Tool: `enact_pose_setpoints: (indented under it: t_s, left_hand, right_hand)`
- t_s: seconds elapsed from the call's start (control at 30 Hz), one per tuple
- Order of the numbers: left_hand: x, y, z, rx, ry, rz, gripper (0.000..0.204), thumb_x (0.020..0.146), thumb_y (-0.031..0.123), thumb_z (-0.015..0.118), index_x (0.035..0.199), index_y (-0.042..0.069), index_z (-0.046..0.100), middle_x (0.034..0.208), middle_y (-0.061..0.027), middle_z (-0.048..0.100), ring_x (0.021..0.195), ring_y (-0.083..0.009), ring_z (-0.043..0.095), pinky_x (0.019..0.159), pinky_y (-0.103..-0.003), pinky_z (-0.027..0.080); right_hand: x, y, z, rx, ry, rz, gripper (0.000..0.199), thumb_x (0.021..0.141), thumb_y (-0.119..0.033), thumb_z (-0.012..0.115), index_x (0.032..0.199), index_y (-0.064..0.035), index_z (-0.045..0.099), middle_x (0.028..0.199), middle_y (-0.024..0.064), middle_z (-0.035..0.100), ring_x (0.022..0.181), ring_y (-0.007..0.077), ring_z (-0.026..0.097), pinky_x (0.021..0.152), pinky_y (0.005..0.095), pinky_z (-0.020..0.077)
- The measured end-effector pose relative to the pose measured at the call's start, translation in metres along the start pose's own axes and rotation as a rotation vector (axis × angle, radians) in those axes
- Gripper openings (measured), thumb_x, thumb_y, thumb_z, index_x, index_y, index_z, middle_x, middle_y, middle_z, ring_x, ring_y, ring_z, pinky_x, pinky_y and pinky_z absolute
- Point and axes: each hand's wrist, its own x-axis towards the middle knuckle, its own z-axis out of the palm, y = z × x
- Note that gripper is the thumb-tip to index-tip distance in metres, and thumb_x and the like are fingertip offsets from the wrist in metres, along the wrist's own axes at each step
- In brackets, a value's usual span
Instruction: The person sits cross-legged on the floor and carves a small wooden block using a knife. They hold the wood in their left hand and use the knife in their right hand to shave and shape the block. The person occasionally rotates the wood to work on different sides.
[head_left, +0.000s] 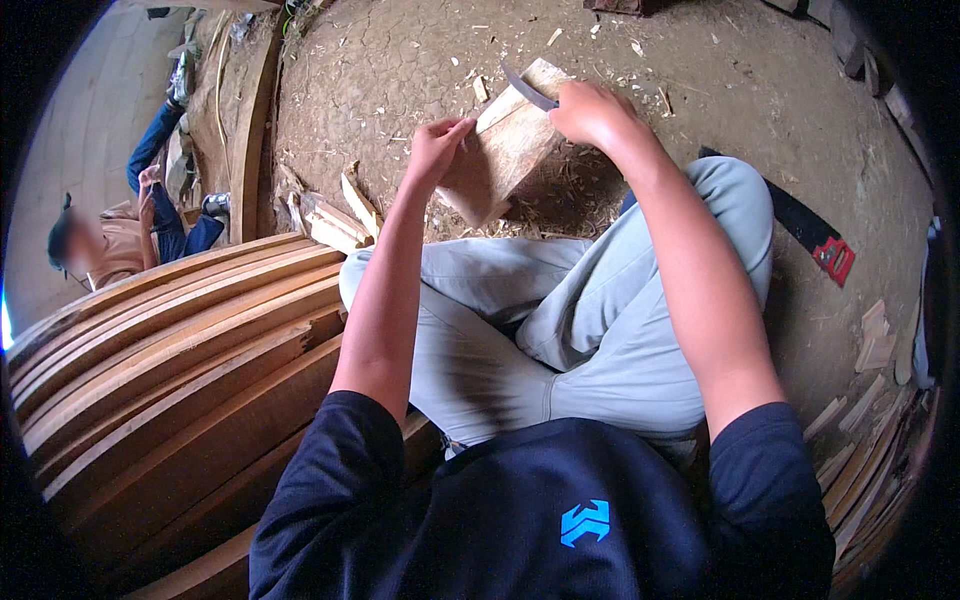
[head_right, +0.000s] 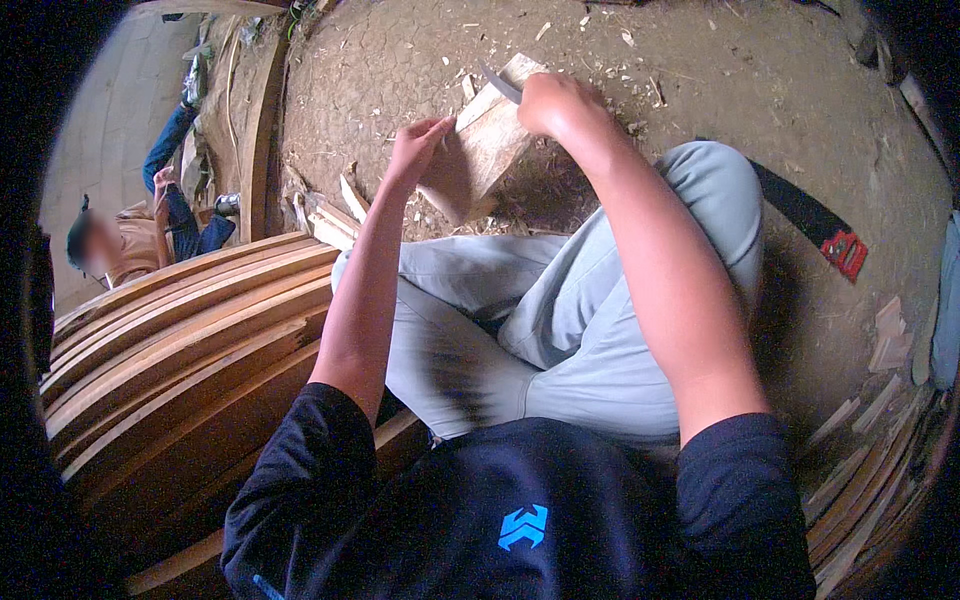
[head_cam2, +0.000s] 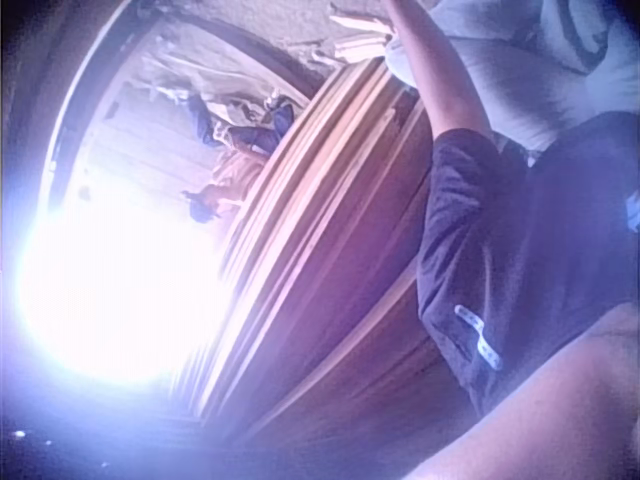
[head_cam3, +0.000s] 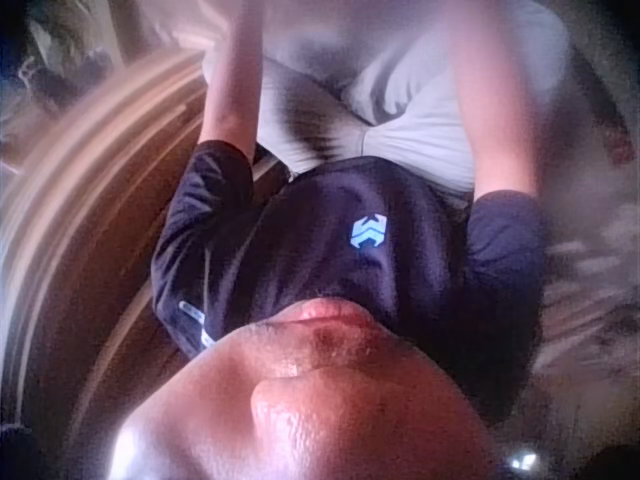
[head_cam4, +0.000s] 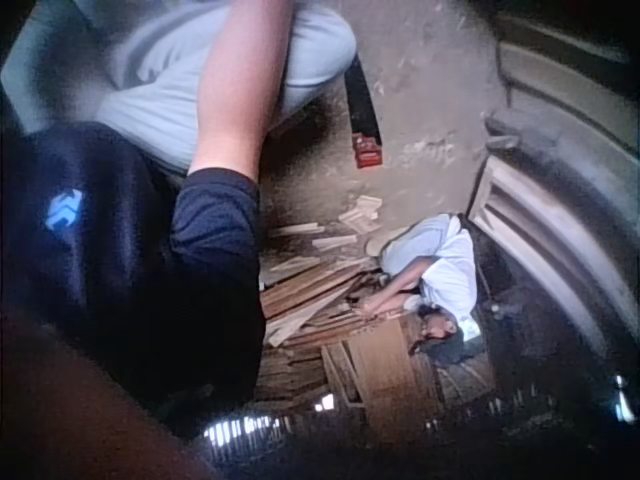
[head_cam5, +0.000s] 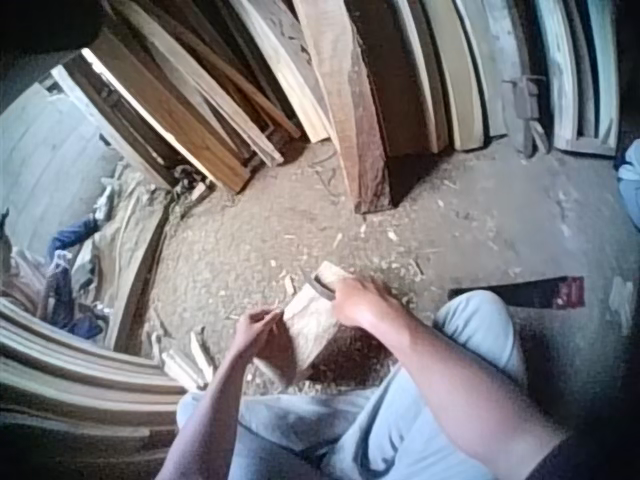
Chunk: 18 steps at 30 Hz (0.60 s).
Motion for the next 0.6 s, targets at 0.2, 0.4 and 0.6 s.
enact_pose_setpoints:
  t_s: [0.2,0.4,0.6]
  left_hand:
    - [0.002,0.005,0.007,0.006,0.081,0.177,0.028,0.088,0.031,0.073,0.101,0.006,0.076,0.084,-0.0063,0.074,0.077,-0.0114,0.066,0.07,-0.027,0.052]
    - [-0.005,0.029,0.012,0.297,0.16,0.199,0.022,0.087,0.028,0.074,0.095,0.008,0.076,0.086,-0.0133,0.074,0.079,-0.0213,0.072,0.071,-0.034,0.055]
    - [0.002,0.013,0.018,0.41,0.212,0.391,0.016,0.09,0.021,0.065,0.095,0.006,0.07,0.097,-0.0162,0.067,0.085,-0.0341,0.068,0.076,-0.043,0.053]
  right_hand:
    - [-0.005,-0.002,-0.005,-0.018,-0.026,-0.012,0.041,0.089,-0.026,0.055,0.119,-0.0002,0.065,0.126,0.0233,0.062,0.116,0.039,0.061,0.1,0.0464,0.0469]
    - [-0.002,-0.001,-0.003,-0.012,-0.013,-0.001,0.04,0.088,-0.025,0.056,0.118,0.0003,0.066,0.123,0.0241,0.063,0.115,0.0392,0.062,0.099,0.0461,0.0471]
    - [-0.003,-0.002,-0.003,-0.03,-0.016,-0.027,0.041,0.089,-0.027,0.057,0.118,0.0011,0.066,0.123,0.0229,0.064,0.115,0.0372,0.062,0.099,0.045,0.0472]
